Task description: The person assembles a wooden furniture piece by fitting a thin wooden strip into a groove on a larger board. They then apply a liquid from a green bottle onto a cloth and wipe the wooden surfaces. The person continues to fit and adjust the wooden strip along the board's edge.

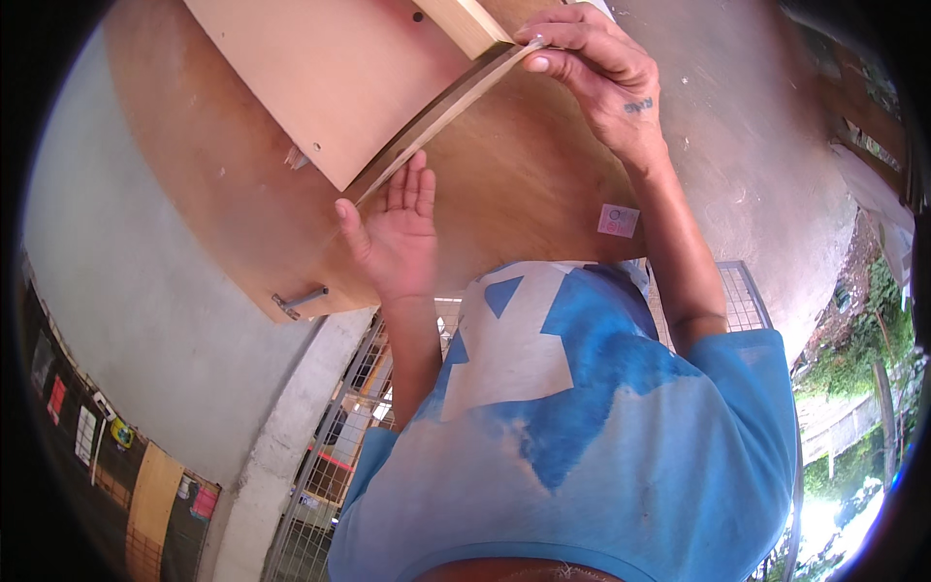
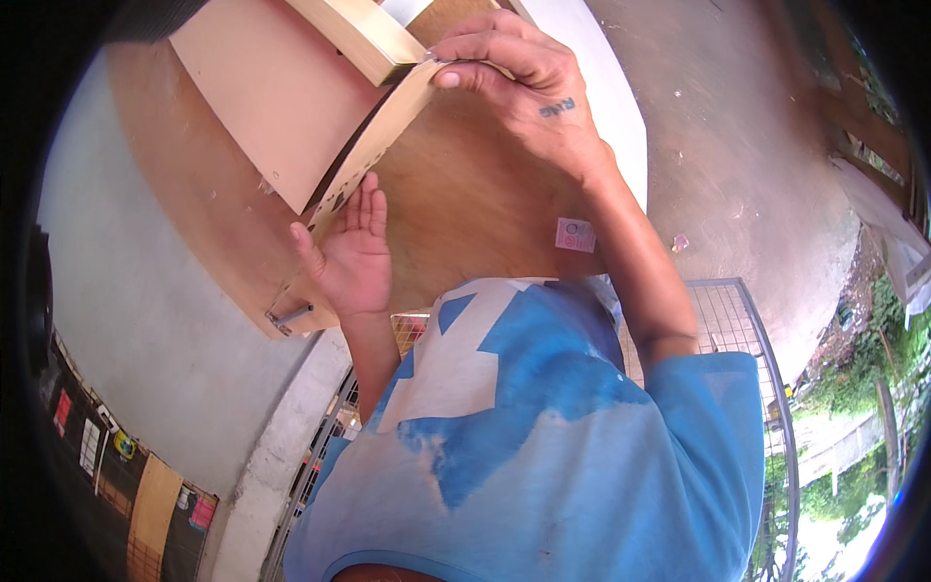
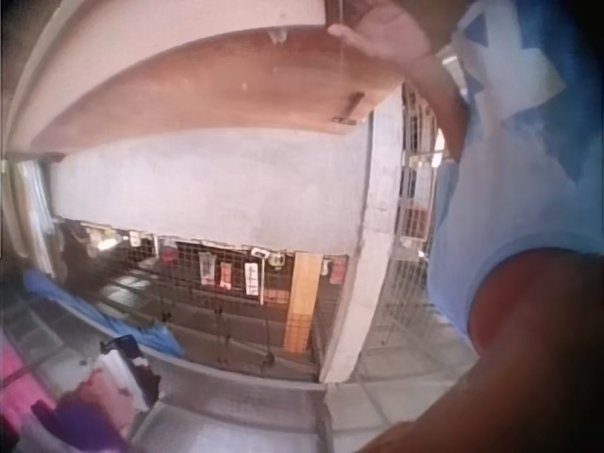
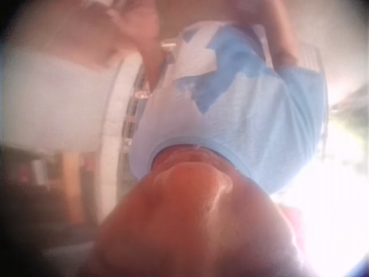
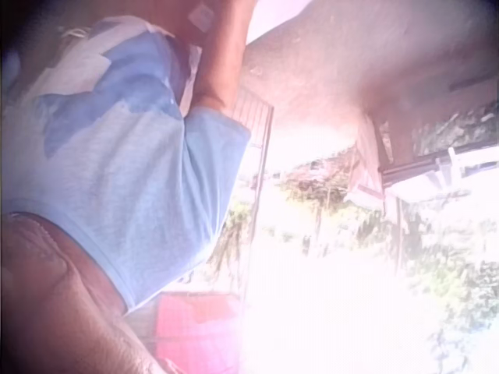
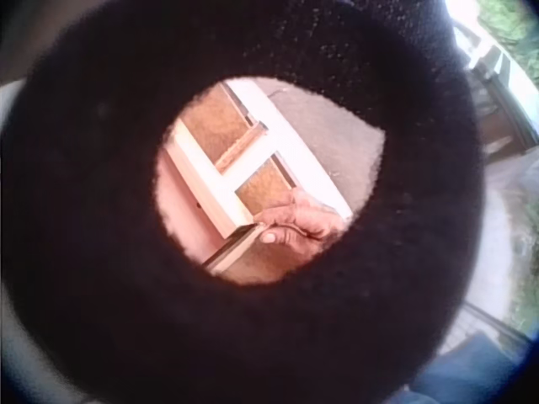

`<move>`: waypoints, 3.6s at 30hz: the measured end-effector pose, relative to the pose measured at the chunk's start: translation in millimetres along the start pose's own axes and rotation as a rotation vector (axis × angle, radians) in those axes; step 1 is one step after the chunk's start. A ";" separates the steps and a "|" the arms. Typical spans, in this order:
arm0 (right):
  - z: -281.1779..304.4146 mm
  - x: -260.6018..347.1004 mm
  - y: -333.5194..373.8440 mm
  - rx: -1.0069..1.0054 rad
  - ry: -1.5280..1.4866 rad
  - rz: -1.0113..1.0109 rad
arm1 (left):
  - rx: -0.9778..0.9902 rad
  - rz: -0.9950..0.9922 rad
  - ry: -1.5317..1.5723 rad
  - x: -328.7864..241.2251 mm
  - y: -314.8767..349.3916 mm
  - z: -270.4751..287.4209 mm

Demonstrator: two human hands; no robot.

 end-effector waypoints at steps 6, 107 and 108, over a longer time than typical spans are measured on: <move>-4.9 -2.2 5.8 -0.098 0.083 -0.051 | -0.001 -0.026 -0.038 2.9 -1.8 -2.6; -8.7 -56.0 20.5 -0.242 -0.410 -0.565 | 0.003 -0.074 -0.112 -4.2 -2.2 -2.1; -2.8 -19.1 5.0 -0.232 -0.090 -0.284 | 0.001 -0.070 -0.108 -3.8 -2.7 -0.7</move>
Point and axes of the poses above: each hand's wrist, its own y-axis away from the middle knuckle, its own z-axis out of the back of the hand, x = y × z, the point moved 8 cm from there along -y, towards the middle knuckle, and after that the axes turned 12 degrees about -z, right-handed, at the moved point
